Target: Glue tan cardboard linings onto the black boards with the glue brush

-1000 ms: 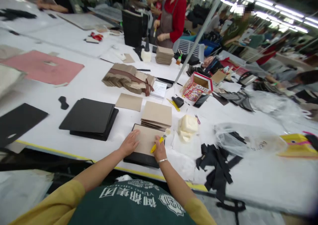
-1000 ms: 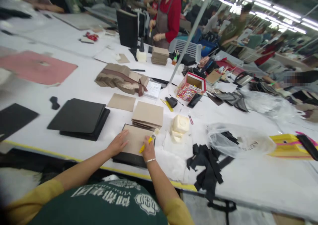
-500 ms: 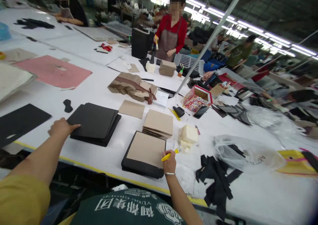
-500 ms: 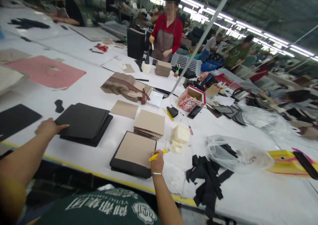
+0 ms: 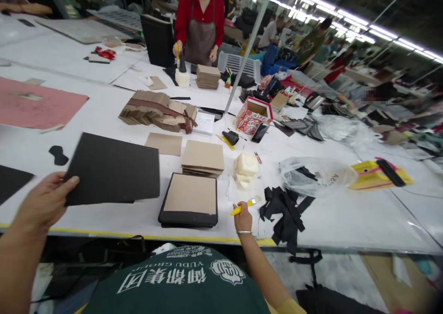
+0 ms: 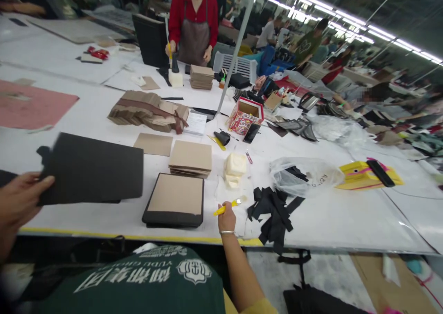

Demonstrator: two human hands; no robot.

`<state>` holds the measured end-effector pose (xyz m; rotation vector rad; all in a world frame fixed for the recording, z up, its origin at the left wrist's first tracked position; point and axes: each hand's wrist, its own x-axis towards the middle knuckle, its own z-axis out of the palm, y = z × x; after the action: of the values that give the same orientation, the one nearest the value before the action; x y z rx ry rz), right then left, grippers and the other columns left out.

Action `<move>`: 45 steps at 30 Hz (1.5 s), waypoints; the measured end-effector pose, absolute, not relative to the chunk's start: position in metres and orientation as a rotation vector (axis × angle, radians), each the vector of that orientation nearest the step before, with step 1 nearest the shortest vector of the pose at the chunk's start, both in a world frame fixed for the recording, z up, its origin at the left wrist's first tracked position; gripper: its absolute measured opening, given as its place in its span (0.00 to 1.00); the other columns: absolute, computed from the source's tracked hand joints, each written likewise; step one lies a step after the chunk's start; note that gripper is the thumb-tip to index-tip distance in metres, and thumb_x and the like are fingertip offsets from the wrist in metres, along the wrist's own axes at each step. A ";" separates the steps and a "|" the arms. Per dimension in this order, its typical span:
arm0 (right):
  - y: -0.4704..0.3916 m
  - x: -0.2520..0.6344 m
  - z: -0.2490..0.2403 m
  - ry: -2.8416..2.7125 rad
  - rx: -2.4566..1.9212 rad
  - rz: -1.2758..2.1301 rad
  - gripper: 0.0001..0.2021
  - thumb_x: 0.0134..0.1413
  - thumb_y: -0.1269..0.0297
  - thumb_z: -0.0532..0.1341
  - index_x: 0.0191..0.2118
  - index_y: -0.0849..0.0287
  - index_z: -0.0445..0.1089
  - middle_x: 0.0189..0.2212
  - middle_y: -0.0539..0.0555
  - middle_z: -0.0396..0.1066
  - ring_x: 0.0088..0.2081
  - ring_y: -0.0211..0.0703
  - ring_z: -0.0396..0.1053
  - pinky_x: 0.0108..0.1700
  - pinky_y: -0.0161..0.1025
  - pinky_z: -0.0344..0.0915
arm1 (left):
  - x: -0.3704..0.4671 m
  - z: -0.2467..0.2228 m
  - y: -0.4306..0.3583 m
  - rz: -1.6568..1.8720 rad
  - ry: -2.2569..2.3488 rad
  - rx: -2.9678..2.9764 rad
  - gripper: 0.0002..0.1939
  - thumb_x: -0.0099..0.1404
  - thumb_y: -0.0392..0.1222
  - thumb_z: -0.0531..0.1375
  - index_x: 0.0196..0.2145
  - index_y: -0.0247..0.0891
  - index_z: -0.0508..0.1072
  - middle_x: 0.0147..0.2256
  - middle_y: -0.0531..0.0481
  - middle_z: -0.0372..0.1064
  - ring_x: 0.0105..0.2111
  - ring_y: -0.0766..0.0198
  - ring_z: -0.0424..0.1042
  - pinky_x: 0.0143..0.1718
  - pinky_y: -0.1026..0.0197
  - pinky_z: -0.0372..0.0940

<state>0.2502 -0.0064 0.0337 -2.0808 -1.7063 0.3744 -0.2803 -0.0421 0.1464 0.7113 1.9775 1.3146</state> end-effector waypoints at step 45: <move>0.116 0.353 0.048 -1.974 -1.709 0.487 0.12 0.49 0.56 0.55 0.30 0.56 0.72 0.26 0.51 0.71 0.29 0.39 0.66 0.34 0.34 0.61 | -0.043 0.043 -0.048 0.656 2.062 1.922 0.25 0.52 0.58 0.56 0.42 0.39 0.68 0.47 0.43 0.65 0.48 0.54 0.63 0.51 0.54 0.56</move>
<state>0.3527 0.1159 0.0479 -1.7090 -1.9739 0.4873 -0.0433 -0.0485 0.0434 1.9215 2.0619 0.6564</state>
